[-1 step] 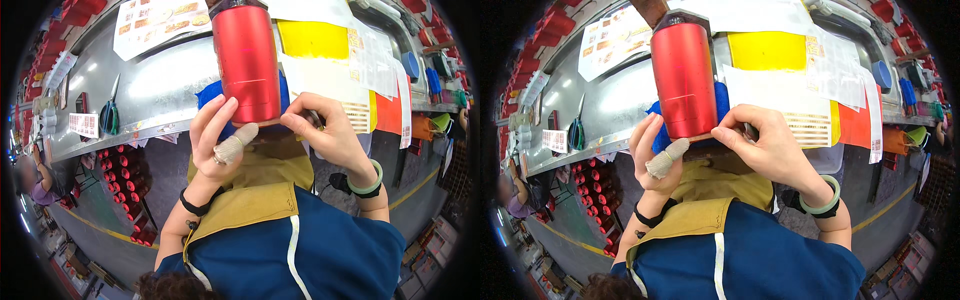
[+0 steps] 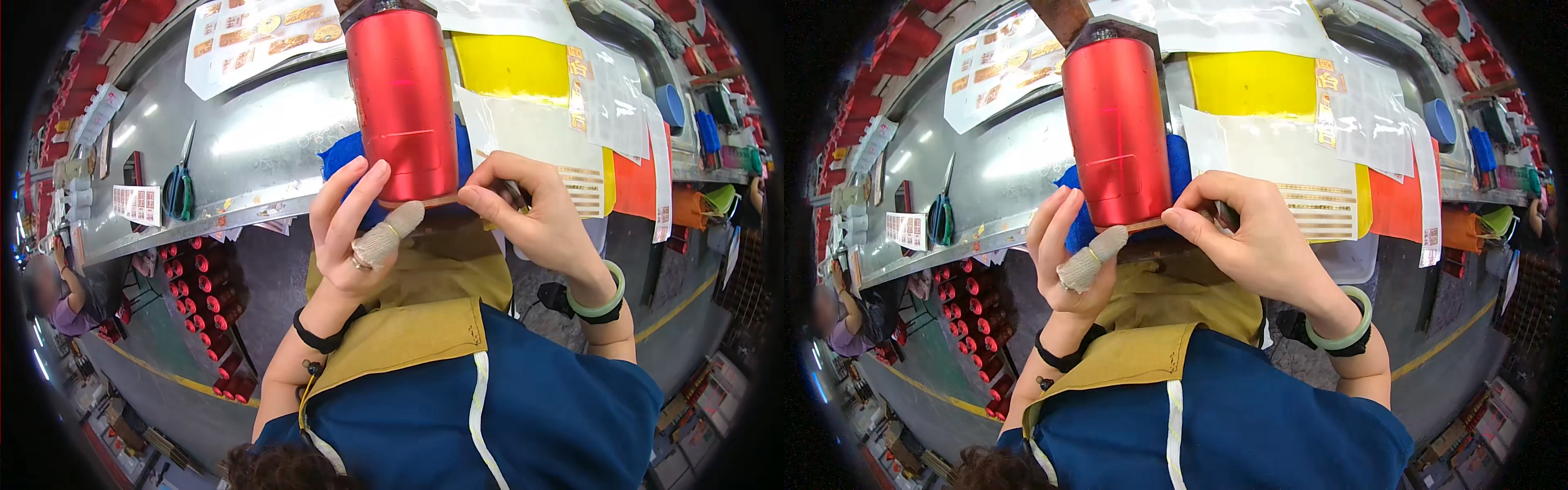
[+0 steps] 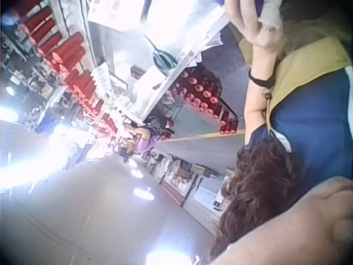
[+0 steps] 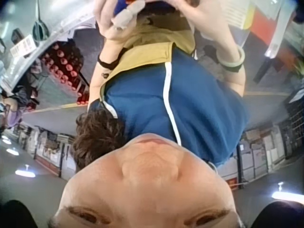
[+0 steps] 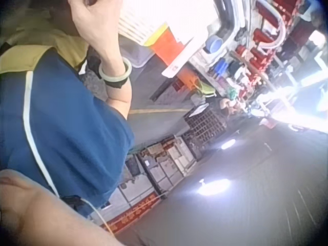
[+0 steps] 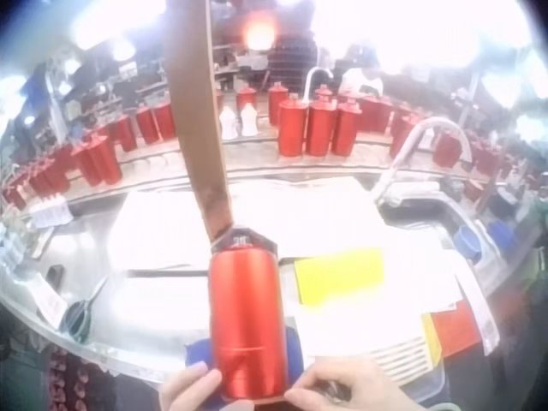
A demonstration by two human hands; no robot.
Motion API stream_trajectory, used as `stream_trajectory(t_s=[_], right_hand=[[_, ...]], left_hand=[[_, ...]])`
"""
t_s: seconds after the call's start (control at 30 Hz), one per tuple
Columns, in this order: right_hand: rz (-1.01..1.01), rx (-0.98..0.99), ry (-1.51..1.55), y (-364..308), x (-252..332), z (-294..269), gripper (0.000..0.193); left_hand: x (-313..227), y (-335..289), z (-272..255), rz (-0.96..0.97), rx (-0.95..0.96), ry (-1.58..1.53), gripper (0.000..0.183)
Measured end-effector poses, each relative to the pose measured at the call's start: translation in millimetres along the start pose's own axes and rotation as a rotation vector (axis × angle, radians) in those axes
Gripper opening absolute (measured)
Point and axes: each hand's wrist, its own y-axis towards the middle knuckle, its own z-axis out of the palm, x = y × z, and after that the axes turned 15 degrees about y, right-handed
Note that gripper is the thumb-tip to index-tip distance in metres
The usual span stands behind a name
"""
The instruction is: Apply gold-colored labels to red wine or liquor bottles on an assembly line.
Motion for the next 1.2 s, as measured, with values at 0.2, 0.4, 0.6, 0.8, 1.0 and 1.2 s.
stream_trajectory(t_s=[0.2, 0.4, 0.6, 0.8, 1.0, 1.2], right_hand=[[-0.018, -0.012, 0.011, 1, -3, 2, 0.021], [-0.011, -0.006, -0.006, 1, 3, 2, 0.021], [-0.024, -0.032, -0.006, 1, -6, 0, 0.021], [-0.026, -0.021, -0.012, 0, -2, 2, 0.021], [-0.085, -0.01, -0.016, 4, -1, 5, 0.02], [-0.067, -0.016, -0.02, 4, -5, 2, 0.02]], left_hand=[[-1, 13, 5, 0.056, 0.043, -0.055, 0.024], [-4, -1, 3, -0.329, 0.069, -0.263, 0.028], [-3, 6, 1, 0.026, -0.021, 0.012, 0.028], [0, 14, 2, 0.003, 0.053, -0.111, 0.021], [-9, 4, -1, -0.289, 0.066, -0.174, 0.024], [-6, 15, 0, -0.009, 0.06, -0.103, 0.022]])
